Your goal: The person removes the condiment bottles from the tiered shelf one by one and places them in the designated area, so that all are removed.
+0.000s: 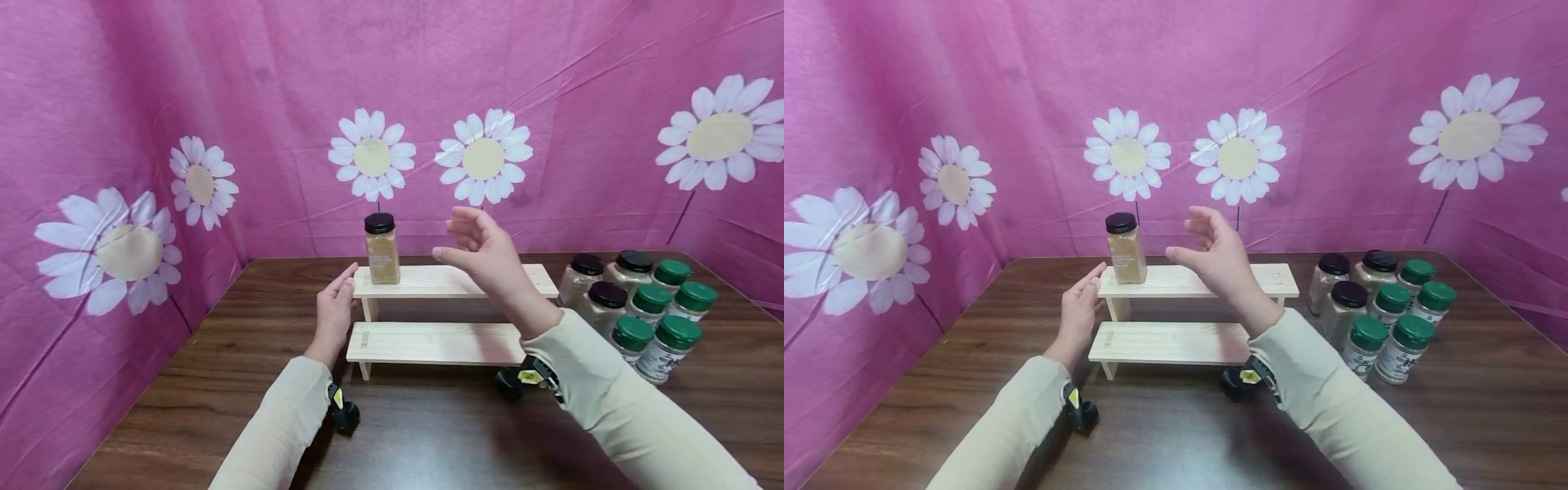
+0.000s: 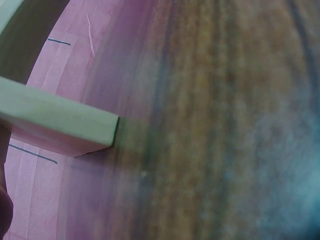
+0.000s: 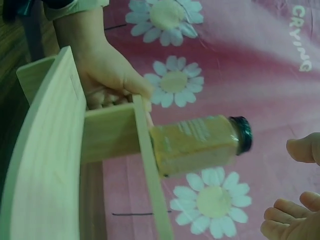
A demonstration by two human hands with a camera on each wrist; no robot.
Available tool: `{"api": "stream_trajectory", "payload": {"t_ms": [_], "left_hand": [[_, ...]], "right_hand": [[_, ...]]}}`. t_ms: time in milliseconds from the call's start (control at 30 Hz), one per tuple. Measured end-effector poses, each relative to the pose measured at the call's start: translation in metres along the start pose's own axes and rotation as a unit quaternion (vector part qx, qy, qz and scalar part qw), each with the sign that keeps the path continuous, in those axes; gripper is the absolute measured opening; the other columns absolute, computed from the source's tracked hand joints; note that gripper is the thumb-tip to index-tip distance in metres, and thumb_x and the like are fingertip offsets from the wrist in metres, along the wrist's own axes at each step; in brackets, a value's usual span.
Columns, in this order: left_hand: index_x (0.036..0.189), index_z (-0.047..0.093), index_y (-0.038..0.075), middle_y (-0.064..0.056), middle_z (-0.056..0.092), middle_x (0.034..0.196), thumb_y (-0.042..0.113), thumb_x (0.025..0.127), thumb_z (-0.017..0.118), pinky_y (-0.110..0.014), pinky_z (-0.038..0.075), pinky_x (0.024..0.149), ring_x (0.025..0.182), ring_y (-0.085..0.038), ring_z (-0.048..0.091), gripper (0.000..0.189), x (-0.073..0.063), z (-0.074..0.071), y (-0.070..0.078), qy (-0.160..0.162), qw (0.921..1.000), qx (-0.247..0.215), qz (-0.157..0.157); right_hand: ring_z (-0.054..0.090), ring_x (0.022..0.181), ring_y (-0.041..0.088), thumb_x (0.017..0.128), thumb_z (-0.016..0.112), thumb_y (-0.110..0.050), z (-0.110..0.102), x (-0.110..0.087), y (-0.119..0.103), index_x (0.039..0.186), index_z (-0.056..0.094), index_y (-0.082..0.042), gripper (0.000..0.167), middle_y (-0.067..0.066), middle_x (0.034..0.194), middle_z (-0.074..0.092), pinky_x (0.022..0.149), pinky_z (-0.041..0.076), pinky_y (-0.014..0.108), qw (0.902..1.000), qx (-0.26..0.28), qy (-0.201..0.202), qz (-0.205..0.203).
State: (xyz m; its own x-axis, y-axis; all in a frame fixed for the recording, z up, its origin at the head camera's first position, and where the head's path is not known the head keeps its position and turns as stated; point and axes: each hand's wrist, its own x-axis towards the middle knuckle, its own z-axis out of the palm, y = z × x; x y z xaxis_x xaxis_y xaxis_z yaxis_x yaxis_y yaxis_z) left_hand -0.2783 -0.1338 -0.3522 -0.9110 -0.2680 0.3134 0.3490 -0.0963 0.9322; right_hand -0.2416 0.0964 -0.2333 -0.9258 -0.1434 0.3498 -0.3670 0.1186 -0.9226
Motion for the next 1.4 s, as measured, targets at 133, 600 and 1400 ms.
{"api": "stream_trajectory", "payload": {"t_ms": [133, 600, 1400], "left_hand": [[0.125, 0.055, -0.002, -0.019, 0.056, 0.125, 0.007, 0.094, 0.045, -0.02, 0.051, 0.067, 0.081, 0.0, 0.059, 0.034, 0.0, 0.001, 0.0, 0.001, 1.0, 0.0, -0.001], [0.126, 0.055, -0.002, -0.019, 0.056, 0.124, 0.006, 0.093, 0.044, -0.018, 0.049, 0.063, 0.076, 0.002, 0.058, 0.035, -0.001, 0.001, -0.001, 0.003, 1.0, -0.007, 0.001], [0.126, 0.054, -0.006, -0.022, 0.056, 0.123, 0.004, 0.092, 0.044, -0.016, 0.045, 0.056, 0.069, 0.003, 0.056, 0.036, 0.0, 0.002, 0.0, 0.005, 0.9995, -0.03, 0.0]], "right_hand": [[0.047, 0.122, 0.028, 0.078, 0.071, -0.006, 0.014, 0.003, 0.008, 0.137, 0.039, -0.005, 0.066, 0.016, 0.133, 0.049, 0.101, 0.039, 0.037, 0.9999, -0.009, -0.005, 0.006], [0.037, 0.131, 0.023, 0.079, 0.073, -0.015, 0.06, 0.011, 0.028, 0.143, 0.032, -0.008, 0.077, 0.014, 0.144, 0.039, 0.107, 0.031, 0.033, 0.9983, 0.002, -0.004, 0.058], [0.055, 0.111, 0.028, 0.072, 0.079, -0.031, 0.098, 0.021, 0.045, 0.142, 0.03, -0.01, 0.088, 0.014, 0.126, 0.056, 0.093, 0.044, 0.042, 0.9819, -0.183, 0.048, 0.008]]}}
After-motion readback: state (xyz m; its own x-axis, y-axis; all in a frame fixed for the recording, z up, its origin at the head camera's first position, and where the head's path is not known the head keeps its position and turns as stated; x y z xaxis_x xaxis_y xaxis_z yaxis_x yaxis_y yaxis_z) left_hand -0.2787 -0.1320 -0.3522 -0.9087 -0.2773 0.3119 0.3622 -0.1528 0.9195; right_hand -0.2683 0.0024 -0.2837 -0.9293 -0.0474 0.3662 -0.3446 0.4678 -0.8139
